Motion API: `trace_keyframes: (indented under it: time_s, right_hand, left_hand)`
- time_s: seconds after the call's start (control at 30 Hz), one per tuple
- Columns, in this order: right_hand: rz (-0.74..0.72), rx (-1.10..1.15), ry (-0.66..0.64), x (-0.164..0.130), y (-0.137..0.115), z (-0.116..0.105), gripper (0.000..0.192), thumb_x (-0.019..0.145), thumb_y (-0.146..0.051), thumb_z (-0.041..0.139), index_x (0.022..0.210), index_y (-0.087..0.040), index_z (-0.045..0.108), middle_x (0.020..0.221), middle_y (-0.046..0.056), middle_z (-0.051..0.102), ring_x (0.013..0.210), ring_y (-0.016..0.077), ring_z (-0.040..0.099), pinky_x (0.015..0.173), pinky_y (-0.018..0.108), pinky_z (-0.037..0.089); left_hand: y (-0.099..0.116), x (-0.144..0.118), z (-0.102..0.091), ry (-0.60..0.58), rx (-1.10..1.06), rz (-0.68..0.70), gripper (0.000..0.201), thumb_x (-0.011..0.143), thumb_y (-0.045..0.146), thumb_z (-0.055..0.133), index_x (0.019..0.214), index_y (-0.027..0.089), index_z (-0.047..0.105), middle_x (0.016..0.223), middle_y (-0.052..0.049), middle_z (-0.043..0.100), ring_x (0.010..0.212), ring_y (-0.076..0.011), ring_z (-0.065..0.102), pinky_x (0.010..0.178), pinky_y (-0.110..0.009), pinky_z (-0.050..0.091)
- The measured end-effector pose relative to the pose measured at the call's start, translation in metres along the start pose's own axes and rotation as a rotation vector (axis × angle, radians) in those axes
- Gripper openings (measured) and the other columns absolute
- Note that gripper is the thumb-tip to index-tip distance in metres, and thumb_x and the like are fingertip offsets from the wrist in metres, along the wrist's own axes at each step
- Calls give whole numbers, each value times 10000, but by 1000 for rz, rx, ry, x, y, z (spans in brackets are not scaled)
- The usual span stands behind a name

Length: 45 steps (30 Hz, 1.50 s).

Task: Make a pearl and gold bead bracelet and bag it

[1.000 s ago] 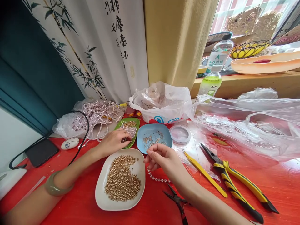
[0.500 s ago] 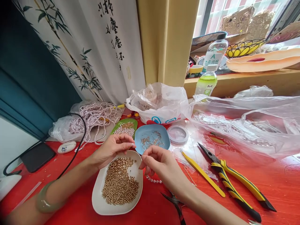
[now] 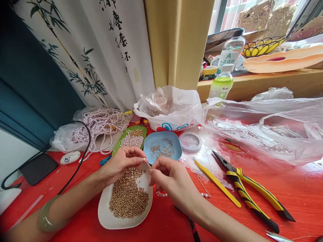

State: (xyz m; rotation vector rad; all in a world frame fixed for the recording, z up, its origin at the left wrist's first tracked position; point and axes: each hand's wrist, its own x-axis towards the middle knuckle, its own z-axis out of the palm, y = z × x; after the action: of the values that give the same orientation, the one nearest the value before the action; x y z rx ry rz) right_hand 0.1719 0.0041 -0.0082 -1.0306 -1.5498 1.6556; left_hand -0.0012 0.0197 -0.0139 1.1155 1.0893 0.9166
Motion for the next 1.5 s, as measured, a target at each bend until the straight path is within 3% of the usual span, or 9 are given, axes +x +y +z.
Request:
trace_keyframes:
  time_s: [0.5, 0.8, 1.0, 1.13, 1.23, 1.3, 1.43, 1.5]
  right_hand:
    - [54, 33, -22, 2, 2, -2, 96, 712, -201, 496, 618, -183, 506, 518, -31, 557, 429, 69, 466, 439, 195, 374]
    - [38, 33, 0, 4, 3, -5, 113, 717, -210, 476, 608, -182, 486, 530, -33, 548, 432, 70, 445, 449, 208, 372]
    - [42, 35, 17, 5, 5, -6, 135, 721, -240, 492, 601, -179, 489, 522, -34, 544, 438, 71, 439, 456, 211, 357]
    - [40, 40, 12, 5, 5, -6, 149, 725, -266, 505, 607, -177, 490, 515, -37, 543, 434, 68, 435, 457, 208, 345]
    - [39, 21, 14, 5, 6, -7, 160, 734, -274, 504, 606, -178, 488, 518, -32, 548, 437, 73, 439, 457, 211, 352]
    - [45, 7, 16, 5, 7, -7, 168, 740, -274, 501, 605, -176, 483, 519, -29, 549, 442, 74, 440, 457, 211, 357]
    - [30, 8, 3, 6, 9, -8, 154, 748, -263, 484, 625, -171, 483, 523, -34, 540, 437, 65, 427, 453, 207, 356]
    - [25, 7, -3, 5, 9, -7, 141, 745, -252, 477, 632, -169, 485, 524, -35, 540, 438, 64, 430, 453, 207, 358]
  left_hand:
    - [-1, -1, -1, 1, 171, 73, 125, 643, 263, 671, 720, 171, 639, 689, -8, 631, 622, -117, 557, 601, -248, 456]
    - [10, 3, -25, -21, 708, 84, 104, 705, 246, 577, 740, 178, 647, 753, -14, 659, 655, -143, 576, 580, -246, 432]
    - [13, 12, -46, 155, 908, 215, 122, 724, 217, 534, 757, 180, 646, 812, -23, 670, 756, -172, 585, 677, -285, 427]
    - [9, 19, -57, 167, 906, 200, 157, 720, 180, 527, 818, 174, 649, 857, -32, 678, 799, -168, 591, 727, -288, 429]
    - [12, 15, -53, 188, 916, 202, 165, 722, 202, 539, 842, 181, 649, 897, -31, 672, 799, -168, 586, 732, -297, 424]
    - [16, 8, -44, 132, 918, 199, 141, 727, 219, 540, 806, 176, 649, 882, -29, 669, 766, -164, 586, 679, -282, 430]
    - [22, -10, -22, -194, 996, 220, 146, 747, 160, 506, 768, 164, 651, 779, -26, 666, 733, -147, 583, 671, -254, 421]
    - [21, -16, -14, -277, 1139, 258, 188, 753, 111, 473, 779, 158, 653, 775, -40, 657, 746, -156, 572, 680, -265, 405]
